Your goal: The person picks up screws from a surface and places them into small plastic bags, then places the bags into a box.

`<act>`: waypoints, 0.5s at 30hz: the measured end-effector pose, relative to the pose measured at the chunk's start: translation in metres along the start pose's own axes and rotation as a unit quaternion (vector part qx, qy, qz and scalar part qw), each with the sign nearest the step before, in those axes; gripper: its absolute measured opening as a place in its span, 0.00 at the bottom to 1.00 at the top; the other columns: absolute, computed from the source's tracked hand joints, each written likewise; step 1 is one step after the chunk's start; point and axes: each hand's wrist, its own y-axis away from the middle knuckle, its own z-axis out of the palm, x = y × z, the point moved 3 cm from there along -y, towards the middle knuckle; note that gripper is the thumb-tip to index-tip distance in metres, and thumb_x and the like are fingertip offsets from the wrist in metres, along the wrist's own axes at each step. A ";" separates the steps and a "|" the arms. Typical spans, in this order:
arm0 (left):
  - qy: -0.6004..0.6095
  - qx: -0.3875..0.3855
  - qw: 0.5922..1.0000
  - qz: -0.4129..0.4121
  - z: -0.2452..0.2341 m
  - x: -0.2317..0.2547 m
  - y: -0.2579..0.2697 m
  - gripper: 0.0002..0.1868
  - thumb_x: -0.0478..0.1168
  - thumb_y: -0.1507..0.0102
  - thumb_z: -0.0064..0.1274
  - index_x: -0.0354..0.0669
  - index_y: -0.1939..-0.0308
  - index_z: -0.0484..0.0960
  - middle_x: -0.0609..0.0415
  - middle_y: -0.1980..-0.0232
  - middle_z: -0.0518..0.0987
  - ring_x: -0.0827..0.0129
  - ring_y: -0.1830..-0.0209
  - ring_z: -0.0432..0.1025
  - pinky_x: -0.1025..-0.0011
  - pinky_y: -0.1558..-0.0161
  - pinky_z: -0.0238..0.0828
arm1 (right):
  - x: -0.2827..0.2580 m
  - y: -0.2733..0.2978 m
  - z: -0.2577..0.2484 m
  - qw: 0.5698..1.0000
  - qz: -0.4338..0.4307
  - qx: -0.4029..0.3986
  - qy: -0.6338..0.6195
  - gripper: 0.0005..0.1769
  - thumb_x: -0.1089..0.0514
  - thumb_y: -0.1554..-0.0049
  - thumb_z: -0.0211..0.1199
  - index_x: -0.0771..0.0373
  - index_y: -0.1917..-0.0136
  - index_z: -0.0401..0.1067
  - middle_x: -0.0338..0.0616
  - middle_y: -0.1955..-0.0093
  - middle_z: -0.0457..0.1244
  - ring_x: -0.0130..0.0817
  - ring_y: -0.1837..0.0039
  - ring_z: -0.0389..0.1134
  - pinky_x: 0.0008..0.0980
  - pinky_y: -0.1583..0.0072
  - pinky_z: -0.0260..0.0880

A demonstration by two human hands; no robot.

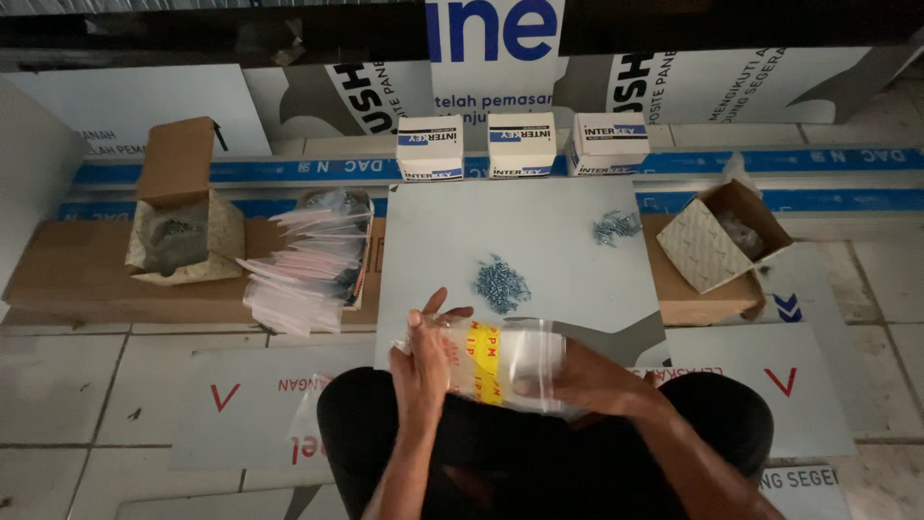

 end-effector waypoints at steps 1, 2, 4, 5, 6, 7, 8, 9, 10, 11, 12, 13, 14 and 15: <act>0.030 -0.010 0.999 -0.008 0.002 -0.002 0.000 0.49 0.72 0.44 0.28 0.43 0.33 0.77 0.47 0.53 0.88 0.68 0.68 0.80 0.74 0.73 0.74 | 0.000 -0.003 0.002 0.999 -0.031 -0.012 -0.032 0.37 0.41 0.56 0.68 0.56 0.35 0.73 0.43 0.40 0.73 0.35 0.41 0.76 0.33 0.41 0.79; 0.060 -0.020 0.998 -0.016 0.004 -0.005 0.000 0.50 0.73 0.45 0.28 0.45 0.32 0.76 0.47 0.49 0.87 0.67 0.67 0.80 0.73 0.72 0.75 | 0.000 -0.005 0.004 0.996 -0.062 -0.023 -0.064 0.37 0.42 0.56 0.69 0.59 0.36 0.72 0.46 0.40 0.72 0.38 0.41 0.76 0.34 0.42 0.80; 0.137 -0.073 0.988 -0.004 0.003 -0.007 0.001 0.46 0.68 0.40 0.28 0.42 0.29 0.71 0.43 0.44 0.83 0.63 0.58 0.78 0.65 0.59 0.74 | -0.003 -0.005 0.005 0.998 -0.052 -0.008 -0.039 0.38 0.44 0.55 0.69 0.55 0.33 0.70 0.41 0.39 0.73 0.32 0.41 0.75 0.30 0.41 0.77; 0.213 -0.127 0.969 0.008 0.004 -0.007 0.002 0.43 0.64 0.36 0.28 0.38 0.27 0.65 0.39 0.38 0.79 0.58 0.49 0.76 0.57 0.47 0.73 | -0.005 -0.005 0.004 0.999 -0.043 0.009 -0.013 0.40 0.45 0.54 0.70 0.52 0.29 0.68 0.36 0.39 0.73 0.27 0.42 0.74 0.27 0.40 0.74; 0.212 -0.127 0.969 0.008 0.005 0.000 0.003 0.43 0.64 0.36 0.28 0.38 0.27 0.65 0.39 0.38 0.79 0.58 0.49 0.76 0.57 0.47 0.73 | 0.000 -0.008 0.003 0.999 -0.043 0.009 -0.013 0.40 0.45 0.54 0.70 0.52 0.29 0.68 0.36 0.39 0.73 0.27 0.42 0.74 0.27 0.40 0.74; 0.251 -0.125 0.959 -0.053 0.007 0.004 0.005 0.42 0.64 0.36 0.29 0.40 0.26 0.66 0.38 0.35 0.77 0.56 0.44 0.73 0.57 0.44 0.69 | 0.004 -0.011 0.002 0.998 -0.043 0.019 0.028 0.35 0.44 0.51 0.67 0.52 0.31 0.70 0.37 0.40 0.73 0.28 0.43 0.75 0.26 0.42 0.75; 0.287 -0.122 0.943 -0.113 0.010 0.008 0.007 0.42 0.63 0.36 0.29 0.42 0.26 0.66 0.37 0.33 0.75 0.54 0.39 0.70 0.56 0.42 0.66 | 0.008 -0.014 0.000 0.996 -0.043 0.030 0.069 0.30 0.43 0.48 0.64 0.51 0.33 0.71 0.37 0.41 0.73 0.29 0.44 0.75 0.26 0.45 0.76; 0.287 -0.123 0.943 -0.113 0.008 0.008 0.007 0.42 0.63 0.36 0.29 0.42 0.26 0.66 0.37 0.33 0.75 0.54 0.39 0.70 0.56 0.42 0.66 | 0.016 -0.019 -0.003 0.996 -0.043 0.031 0.069 0.30 0.43 0.48 0.64 0.51 0.33 0.71 0.37 0.41 0.73 0.29 0.44 0.75 0.26 0.45 0.76; 0.324 -0.149 0.925 -0.128 0.008 0.009 0.009 0.41 0.62 0.36 0.30 0.41 0.26 0.65 0.36 0.31 0.71 0.49 0.35 0.67 0.52 0.38 0.63 | 0.025 -0.024 -0.007 0.996 -0.038 0.049 0.070 0.27 0.45 0.47 0.64 0.52 0.35 0.73 0.38 0.43 0.73 0.29 0.45 0.75 0.27 0.46 0.76; 0.361 -0.175 0.905 -0.141 0.008 0.010 0.011 0.40 0.62 0.35 0.30 0.40 0.27 0.64 0.34 0.29 0.68 0.44 0.31 0.64 0.47 0.33 0.59 | 0.033 -0.029 -0.011 0.995 -0.034 0.068 0.071 0.24 0.46 0.47 0.65 0.52 0.38 0.75 0.39 0.45 0.73 0.30 0.47 0.75 0.28 0.48 0.76; 0.360 -0.175 0.905 -0.141 0.003 0.008 0.010 0.40 0.62 0.35 0.30 0.40 0.27 0.64 0.34 0.29 0.68 0.44 0.31 0.64 0.47 0.33 0.59 | 0.038 -0.031 -0.013 0.995 -0.034 0.068 0.071 0.24 0.46 0.47 0.65 0.52 0.38 0.75 0.39 0.45 0.73 0.30 0.47 0.75 0.28 0.48 0.76; 0.299 -0.194 0.922 -0.151 -0.001 0.004 0.010 0.41 0.63 0.36 0.29 0.42 0.27 0.65 0.35 0.31 0.71 0.44 0.35 0.67 0.46 0.39 0.65 | 0.044 -0.034 -0.017 0.992 -0.027 0.095 0.073 0.19 0.48 0.46 0.66 0.53 0.42 0.77 0.39 0.47 0.73 0.31 0.49 0.75 0.29 0.50 0.75; 0.236 -0.212 0.935 -0.160 -0.006 0.001 0.010 0.42 0.64 0.36 0.28 0.43 0.26 0.65 0.37 0.33 0.75 0.45 0.38 0.70 0.45 0.45 0.70 | 0.049 -0.037 -0.020 0.990 -0.020 0.122 0.074 0.14 0.50 0.45 0.67 0.53 0.46 0.79 0.40 0.50 0.73 0.31 0.52 0.74 0.30 0.53 0.75; 0.236 -0.212 0.935 -0.160 -0.009 -0.007 0.009 0.42 0.64 0.36 0.28 0.43 0.26 0.65 0.37 0.33 0.75 0.45 0.38 0.70 0.45 0.45 0.70 | 0.041 -0.033 -0.020 0.990 -0.020 0.122 0.074 0.14 0.50 0.45 0.67 0.53 0.46 0.79 0.40 0.50 0.73 0.31 0.52 0.74 0.30 0.53 0.75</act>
